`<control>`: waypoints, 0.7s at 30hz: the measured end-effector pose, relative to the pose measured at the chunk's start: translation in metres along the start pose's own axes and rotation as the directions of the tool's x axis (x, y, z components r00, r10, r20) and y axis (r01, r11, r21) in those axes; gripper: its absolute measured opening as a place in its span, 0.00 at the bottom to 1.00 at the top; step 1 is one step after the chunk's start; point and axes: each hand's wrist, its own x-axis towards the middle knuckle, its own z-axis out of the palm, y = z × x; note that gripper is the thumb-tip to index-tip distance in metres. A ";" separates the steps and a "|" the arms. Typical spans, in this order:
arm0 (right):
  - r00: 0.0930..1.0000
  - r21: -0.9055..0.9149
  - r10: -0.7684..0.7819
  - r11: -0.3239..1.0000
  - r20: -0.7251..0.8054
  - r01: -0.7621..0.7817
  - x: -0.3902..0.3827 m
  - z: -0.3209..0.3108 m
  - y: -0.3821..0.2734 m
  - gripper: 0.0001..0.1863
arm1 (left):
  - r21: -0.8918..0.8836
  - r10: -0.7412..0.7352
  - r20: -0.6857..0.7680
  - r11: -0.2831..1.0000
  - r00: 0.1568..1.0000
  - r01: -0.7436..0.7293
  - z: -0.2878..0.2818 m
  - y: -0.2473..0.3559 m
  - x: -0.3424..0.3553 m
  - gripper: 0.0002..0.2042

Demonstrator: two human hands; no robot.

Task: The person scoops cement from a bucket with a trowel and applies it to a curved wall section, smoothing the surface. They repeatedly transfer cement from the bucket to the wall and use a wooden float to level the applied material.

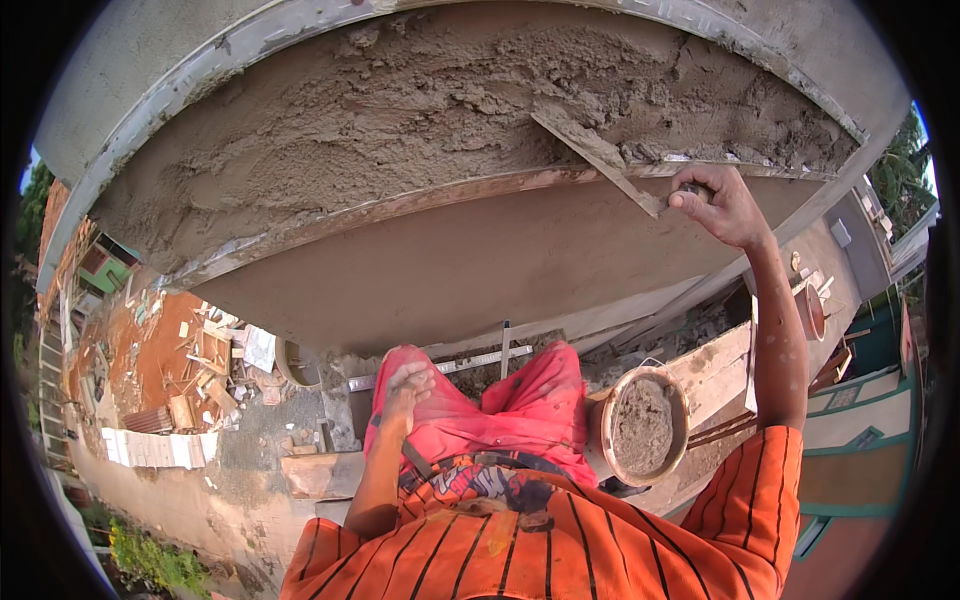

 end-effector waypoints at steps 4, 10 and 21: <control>0.999 -0.246 0.011 0.969 -0.046 -0.022 -0.005 -0.039 0.000 0.14 | 0.022 -0.015 0.001 1.000 1.000 0.015 0.015 0.004 0.003 0.16; 0.998 -0.311 -0.007 0.950 -0.059 -0.012 -0.001 -0.064 -0.001 0.14 | 0.014 -0.021 -0.004 1.000 1.000 0.021 0.016 0.003 0.001 0.16; 0.985 -0.325 -0.045 0.946 -0.164 -0.011 -0.003 -0.087 -0.001 0.13 | 0.001 -0.022 -0.035 1.000 0.999 0.022 0.016 0.003 -0.002 0.14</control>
